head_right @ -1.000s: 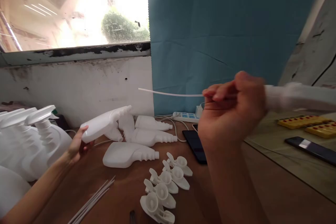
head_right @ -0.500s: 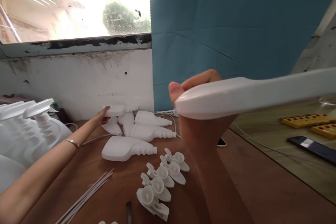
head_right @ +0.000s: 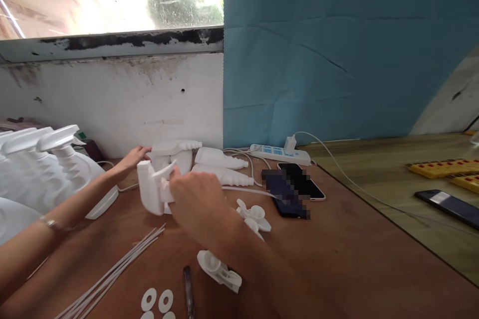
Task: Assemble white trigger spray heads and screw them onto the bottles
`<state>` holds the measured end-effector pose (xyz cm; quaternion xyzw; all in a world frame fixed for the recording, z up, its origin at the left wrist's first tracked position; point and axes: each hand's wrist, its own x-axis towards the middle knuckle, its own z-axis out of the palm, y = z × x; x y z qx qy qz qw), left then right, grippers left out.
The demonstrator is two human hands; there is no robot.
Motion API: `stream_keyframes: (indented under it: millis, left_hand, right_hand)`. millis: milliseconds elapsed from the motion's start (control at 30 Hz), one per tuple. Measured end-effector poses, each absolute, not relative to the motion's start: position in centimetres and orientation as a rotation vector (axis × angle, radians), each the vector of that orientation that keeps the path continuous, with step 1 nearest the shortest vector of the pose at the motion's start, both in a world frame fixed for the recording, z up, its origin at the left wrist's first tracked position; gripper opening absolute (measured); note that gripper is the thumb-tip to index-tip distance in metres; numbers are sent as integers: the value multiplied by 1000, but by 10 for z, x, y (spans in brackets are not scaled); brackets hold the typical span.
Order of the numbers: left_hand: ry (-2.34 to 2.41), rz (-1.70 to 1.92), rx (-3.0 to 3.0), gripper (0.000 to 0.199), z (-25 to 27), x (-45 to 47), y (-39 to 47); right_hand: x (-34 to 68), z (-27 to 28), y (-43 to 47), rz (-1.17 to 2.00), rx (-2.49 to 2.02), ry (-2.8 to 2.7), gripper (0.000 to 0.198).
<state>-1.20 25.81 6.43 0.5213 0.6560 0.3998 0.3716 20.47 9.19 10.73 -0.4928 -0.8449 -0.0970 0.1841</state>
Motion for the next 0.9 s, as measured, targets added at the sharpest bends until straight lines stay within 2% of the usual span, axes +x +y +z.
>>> stream_keyframes:
  millis: [67,167,267,367,533,733,900]
  left_hand:
    - [1499,931,1391,38,67,-14,215]
    - [870,651,1331,64,70,-23,142]
    - [685,545,1204,76,65,-34,90]
    - [714,457,1140,67,52,-38,69]
    - [844,212,1310,30,36,-36,60]
    - [934,59,1598,31,38,-49,39]
    - [1080,258,1838,32,26,-64,5]
  right_hand:
    - [190,97,83,-176,-1240,-2501,18]
    - [171,82,67,-103,-978,-2640,23]
    - [157,68,53,-128,-886,-2670,24]
    - [148,53,42,-250,-815,-2620,24]
    - [155,34,28,-308,-714,-2542,20]
    - [164,27,20,-327,-504,-2473,17]
    - [151,20,15,-232,-515,-2535,20]
